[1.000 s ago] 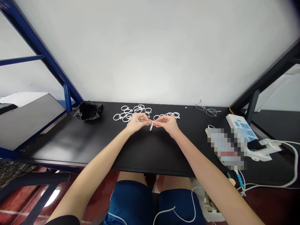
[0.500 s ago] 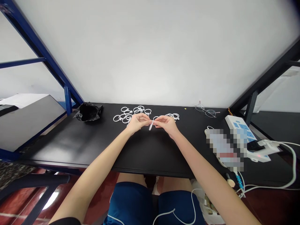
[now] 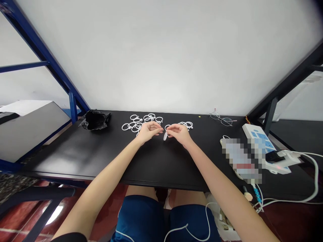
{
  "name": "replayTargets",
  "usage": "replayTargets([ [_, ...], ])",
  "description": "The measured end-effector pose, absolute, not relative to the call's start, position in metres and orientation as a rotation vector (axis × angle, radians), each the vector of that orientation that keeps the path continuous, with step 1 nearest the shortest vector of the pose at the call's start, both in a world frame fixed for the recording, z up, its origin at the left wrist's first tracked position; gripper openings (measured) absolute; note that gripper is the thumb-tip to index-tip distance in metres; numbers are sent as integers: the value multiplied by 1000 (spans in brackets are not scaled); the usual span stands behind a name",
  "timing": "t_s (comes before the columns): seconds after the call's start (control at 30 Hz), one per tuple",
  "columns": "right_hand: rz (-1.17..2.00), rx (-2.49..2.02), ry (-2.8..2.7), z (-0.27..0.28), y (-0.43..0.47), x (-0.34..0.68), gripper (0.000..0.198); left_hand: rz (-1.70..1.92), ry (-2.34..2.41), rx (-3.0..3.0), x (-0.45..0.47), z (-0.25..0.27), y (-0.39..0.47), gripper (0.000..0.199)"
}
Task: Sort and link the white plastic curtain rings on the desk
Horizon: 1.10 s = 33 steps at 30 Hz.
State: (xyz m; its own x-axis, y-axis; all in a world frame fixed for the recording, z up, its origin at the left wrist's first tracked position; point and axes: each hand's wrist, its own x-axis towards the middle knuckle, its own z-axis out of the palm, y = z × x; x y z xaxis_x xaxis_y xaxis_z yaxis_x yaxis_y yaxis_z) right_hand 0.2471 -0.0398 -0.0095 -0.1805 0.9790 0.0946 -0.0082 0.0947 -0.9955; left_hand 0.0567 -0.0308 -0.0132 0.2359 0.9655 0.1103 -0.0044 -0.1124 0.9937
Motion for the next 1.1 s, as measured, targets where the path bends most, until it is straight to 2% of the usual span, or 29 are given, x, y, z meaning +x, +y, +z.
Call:
replayTargets([
  [0.13,1135,-1122,-1314,-11,-31,257,26,1159,1095,1501,52,-14,-26,19],
  [0.27,991,-1237,-1314,-13,-25,266,22,1285,1368,1913,45,-17,-24,5],
  [0.37,772,-1361,-1427,-16,-27,268,15,1271,1473,2238,41,-19,-23,9],
  [0.5,569,-1432,-1548,-18,-31,266,11,1160,1504,2353,41,-23,-22,12],
  [0.87,389,-1541,-1573,-17,-31,267,10,788,1504,2514,47,-34,-24,21],
  [1.1,370,-1523,-1589,-19,-31,266,10,857,1372,2534,45,-37,-19,21],
])
